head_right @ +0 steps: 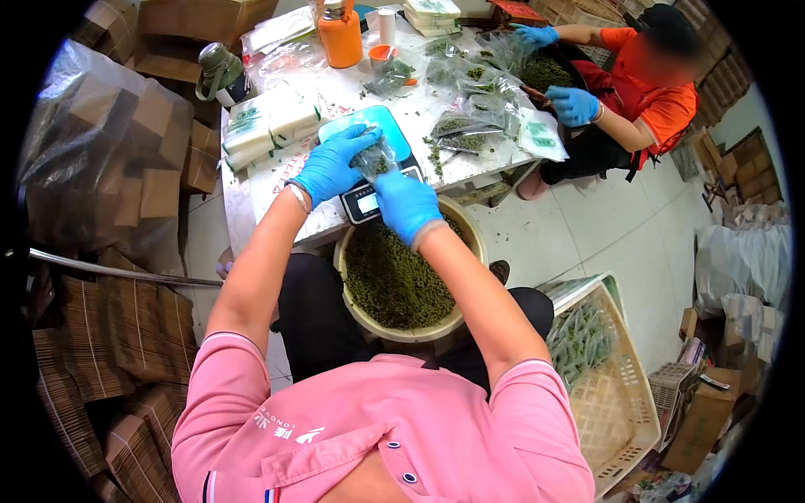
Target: The person scoops green dried vegetables from a bowl into small plastic bags, weighs each bag on a digital scale, and places the filled bags into a basket. The process is repeated continuously with consistent hand movements.
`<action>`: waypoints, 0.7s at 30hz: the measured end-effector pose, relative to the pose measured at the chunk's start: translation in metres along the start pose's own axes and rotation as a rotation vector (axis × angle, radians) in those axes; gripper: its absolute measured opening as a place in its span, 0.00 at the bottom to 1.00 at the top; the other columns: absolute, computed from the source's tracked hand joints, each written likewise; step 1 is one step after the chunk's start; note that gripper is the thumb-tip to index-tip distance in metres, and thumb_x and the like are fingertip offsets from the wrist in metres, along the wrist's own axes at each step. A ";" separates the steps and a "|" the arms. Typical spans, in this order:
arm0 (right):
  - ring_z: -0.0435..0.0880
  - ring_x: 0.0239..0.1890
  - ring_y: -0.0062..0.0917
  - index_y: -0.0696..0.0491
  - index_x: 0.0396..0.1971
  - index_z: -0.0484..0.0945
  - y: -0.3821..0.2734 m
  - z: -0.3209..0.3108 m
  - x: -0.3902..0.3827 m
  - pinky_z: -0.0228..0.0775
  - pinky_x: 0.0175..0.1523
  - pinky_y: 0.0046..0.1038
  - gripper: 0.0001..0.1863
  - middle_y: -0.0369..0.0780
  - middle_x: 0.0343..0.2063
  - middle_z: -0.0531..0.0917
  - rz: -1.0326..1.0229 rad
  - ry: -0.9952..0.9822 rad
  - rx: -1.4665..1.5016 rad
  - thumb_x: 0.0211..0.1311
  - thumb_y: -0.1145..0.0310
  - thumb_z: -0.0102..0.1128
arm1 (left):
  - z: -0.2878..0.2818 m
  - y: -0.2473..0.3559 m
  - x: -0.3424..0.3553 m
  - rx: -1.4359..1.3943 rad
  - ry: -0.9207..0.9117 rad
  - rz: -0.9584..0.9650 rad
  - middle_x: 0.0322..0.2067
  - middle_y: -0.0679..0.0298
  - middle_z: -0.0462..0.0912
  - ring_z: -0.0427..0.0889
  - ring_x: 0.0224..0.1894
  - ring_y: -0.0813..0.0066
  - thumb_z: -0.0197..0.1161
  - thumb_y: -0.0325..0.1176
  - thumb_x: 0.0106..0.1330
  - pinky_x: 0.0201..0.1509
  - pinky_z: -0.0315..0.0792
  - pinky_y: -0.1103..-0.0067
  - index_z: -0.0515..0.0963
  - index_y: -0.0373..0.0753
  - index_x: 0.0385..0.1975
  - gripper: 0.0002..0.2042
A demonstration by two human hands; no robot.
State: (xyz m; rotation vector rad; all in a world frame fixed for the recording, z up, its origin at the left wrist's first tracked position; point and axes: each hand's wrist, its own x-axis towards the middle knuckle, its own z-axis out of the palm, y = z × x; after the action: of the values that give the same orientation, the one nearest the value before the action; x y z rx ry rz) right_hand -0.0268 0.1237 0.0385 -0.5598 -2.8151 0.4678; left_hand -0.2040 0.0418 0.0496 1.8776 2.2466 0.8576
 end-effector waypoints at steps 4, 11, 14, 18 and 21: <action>0.83 0.39 0.46 0.47 0.42 0.80 0.018 0.008 -0.088 0.76 0.45 0.45 0.10 0.47 0.38 0.81 0.091 -0.222 0.051 0.63 0.64 0.57 | -0.006 0.004 -0.002 -0.058 -0.012 0.024 0.64 0.46 0.67 0.69 0.64 0.46 0.64 0.21 0.50 0.68 0.65 0.67 0.71 0.48 0.64 0.35; 0.84 0.34 0.42 0.43 0.64 0.67 -0.015 -0.029 -0.073 0.75 0.37 0.43 0.28 0.46 0.34 0.82 0.132 0.021 0.011 0.64 0.60 0.57 | -0.007 0.019 -0.018 -0.058 0.155 0.118 0.60 0.46 0.70 0.68 0.63 0.44 0.60 0.18 0.50 0.68 0.64 0.65 0.73 0.45 0.61 0.32; 0.84 0.36 0.45 0.44 0.61 0.67 -0.022 -0.020 -0.001 0.75 0.40 0.44 0.27 0.47 0.33 0.84 0.152 -0.055 -0.047 0.61 0.60 0.61 | 0.007 0.016 -0.007 0.062 0.134 0.151 0.60 0.46 0.71 0.71 0.60 0.45 0.61 0.20 0.52 0.65 0.68 0.63 0.75 0.46 0.58 0.29; 0.83 0.34 0.47 0.50 0.42 0.74 -0.001 -0.003 0.013 0.74 0.39 0.46 0.12 0.49 0.30 0.83 0.069 -0.023 -0.060 0.61 0.63 0.59 | 0.007 0.020 -0.002 0.185 0.072 0.097 0.61 0.47 0.70 0.70 0.62 0.45 0.63 0.24 0.54 0.66 0.66 0.63 0.77 0.49 0.57 0.27; 0.83 0.34 0.48 0.52 0.31 0.76 0.000 -0.013 -0.037 0.73 0.40 0.47 0.09 0.49 0.29 0.83 0.073 -0.131 -0.001 0.61 0.62 0.59 | 0.008 0.015 -0.007 0.184 0.040 0.052 0.62 0.48 0.70 0.69 0.63 0.45 0.63 0.26 0.54 0.67 0.65 0.63 0.77 0.49 0.57 0.26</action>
State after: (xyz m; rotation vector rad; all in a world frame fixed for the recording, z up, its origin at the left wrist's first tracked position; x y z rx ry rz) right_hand 0.0106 0.1122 0.0447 -0.6562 -2.9267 0.5360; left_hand -0.1860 0.0397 0.0480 2.0215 2.3848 0.7231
